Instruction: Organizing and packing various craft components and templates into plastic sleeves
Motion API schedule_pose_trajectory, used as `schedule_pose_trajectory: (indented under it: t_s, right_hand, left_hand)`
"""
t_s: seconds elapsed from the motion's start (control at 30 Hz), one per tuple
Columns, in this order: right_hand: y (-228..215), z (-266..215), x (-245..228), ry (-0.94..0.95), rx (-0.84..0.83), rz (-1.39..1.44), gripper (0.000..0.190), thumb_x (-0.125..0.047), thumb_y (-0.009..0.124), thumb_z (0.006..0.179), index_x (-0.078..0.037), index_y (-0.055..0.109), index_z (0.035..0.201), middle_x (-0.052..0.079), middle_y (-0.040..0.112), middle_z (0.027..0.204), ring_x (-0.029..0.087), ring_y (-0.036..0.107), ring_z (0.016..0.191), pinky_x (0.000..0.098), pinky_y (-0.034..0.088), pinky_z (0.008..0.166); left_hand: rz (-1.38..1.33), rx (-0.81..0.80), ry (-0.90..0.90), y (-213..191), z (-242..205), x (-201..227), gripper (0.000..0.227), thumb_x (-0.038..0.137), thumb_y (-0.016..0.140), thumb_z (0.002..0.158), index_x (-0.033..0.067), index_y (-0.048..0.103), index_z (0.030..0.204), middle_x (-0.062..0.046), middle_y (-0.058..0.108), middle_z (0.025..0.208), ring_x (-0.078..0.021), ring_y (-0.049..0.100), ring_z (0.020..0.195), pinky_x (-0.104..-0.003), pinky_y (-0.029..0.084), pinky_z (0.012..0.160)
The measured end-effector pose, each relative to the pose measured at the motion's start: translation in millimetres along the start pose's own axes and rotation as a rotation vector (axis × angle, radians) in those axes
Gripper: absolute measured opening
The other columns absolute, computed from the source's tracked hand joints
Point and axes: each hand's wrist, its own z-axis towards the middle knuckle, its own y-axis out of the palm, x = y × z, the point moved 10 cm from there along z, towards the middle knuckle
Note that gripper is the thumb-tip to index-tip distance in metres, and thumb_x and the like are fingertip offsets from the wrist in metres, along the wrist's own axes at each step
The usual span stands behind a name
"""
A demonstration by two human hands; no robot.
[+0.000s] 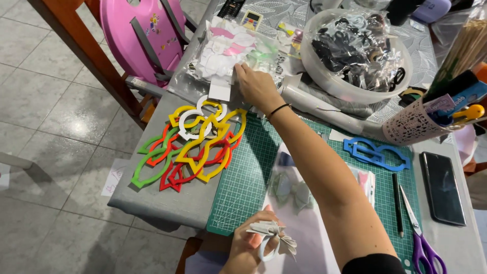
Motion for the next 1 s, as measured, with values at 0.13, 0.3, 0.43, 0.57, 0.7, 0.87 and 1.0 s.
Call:
schedule_pose_trajectory:
  t_s: [0.13, 0.3, 0.43, 0.57, 0.7, 0.87, 1.0]
  right_hand:
    - [-37, 4, 21, -0.006, 0.154, 0.113, 0.017, -0.014, 0.064, 0.105, -0.009, 0.072, 0.119, -0.001, 0.075, 0.074, 0.017, 0.072, 0.057, 0.0737, 0.033, 0.109]
    - [-84, -1, 56, 0.003, 0.274, 0.109, 0.033, 0.005, 0.047, 0.105, -0.006, 0.071, 0.127, 0.015, 0.081, 0.102, 0.011, 0.066, 0.046, 0.022, 0.05, 0.029]
    - [-115, -13, 74, 0.012, 0.332, 0.078, 0.029, -0.004, 0.052, 0.109, -0.009, 0.074, 0.126, 0.008, 0.083, 0.091, 0.004, 0.059, 0.039, 0.0176, 0.042, 0.026]
    - [-130, -24, 87, 0.007, 0.431, -0.061, 0.031, -0.005, 0.05, 0.107, -0.013, 0.075, 0.124, 0.004, 0.075, 0.074, 0.013, 0.053, 0.039, 0.0286, 0.031, 0.029]
    - [-126, -27, 98, 0.031, 0.434, -0.012, 0.035, 0.001, 0.058, 0.096, -0.014, 0.078, 0.12, 0.005, 0.07, 0.064, 0.022, 0.059, 0.041, 0.0368, 0.041, 0.029]
    - [-106, -28, 98, -0.019, 0.393, 0.151, 0.017, -0.001, 0.067, 0.099, -0.007, 0.077, 0.111, 0.005, 0.077, 0.081, 0.015, 0.066, 0.058, 0.0283, 0.046, 0.042]
    - [-106, -26, 117, 0.058, 0.452, 0.248, 0.031, 0.01, 0.055, 0.102, -0.01, 0.077, 0.092, -0.001, 0.065, 0.068, 0.008, 0.055, 0.056, 0.017, 0.045, 0.047]
  left_hand:
    - [-0.05, -0.031, 0.042, 6, 7, 16, 0.025, 0.022, 0.07, 0.098, -0.0029, 0.072, 0.096, -0.011, 0.068, 0.095, -0.0206, 0.066, 0.084, -0.042, 0.04, 0.115]
    - [-0.07, -0.036, 0.004, 9, 7, 22, 0.025, 0.026, 0.073, 0.098, 0.0018, 0.07, 0.099, -0.009, 0.071, 0.097, -0.0167, 0.069, 0.082, -0.052, 0.028, 0.13]
    - [-0.014, -0.047, 0.061, 9, 5, 27, 0.011, 0.015, 0.074, 0.096, 0.0039, 0.073, 0.095, -0.009, 0.069, 0.1, -0.0203, 0.068, 0.093, -0.051, 0.037, 0.126]
    - [-0.083, -0.072, 0.028, 13, 4, 25, 0.007, 0.014, 0.072, 0.097, 0.0084, 0.073, 0.1, -0.004, 0.07, 0.103, -0.0192, 0.065, 0.098, -0.057, 0.027, 0.129]
    - [-0.101, -0.07, 0.023, 14, 5, 29, 0.005, 0.013, 0.072, 0.097, 0.0086, 0.073, 0.099, -0.003, 0.069, 0.103, -0.0188, 0.064, 0.098, -0.057, 0.026, 0.13]
    - [-0.051, -0.068, 0.022, 14, 8, 35, 0.014, 0.02, 0.073, 0.097, 0.0063, 0.071, 0.1, -0.005, 0.069, 0.101, -0.0193, 0.065, 0.096, -0.054, 0.03, 0.129]
    - [-0.047, -0.052, 0.012, 10, 6, 24, 0.019, 0.021, 0.073, 0.097, 0.0028, 0.069, 0.103, -0.008, 0.071, 0.1, -0.0153, 0.07, 0.082, -0.048, 0.027, 0.13]
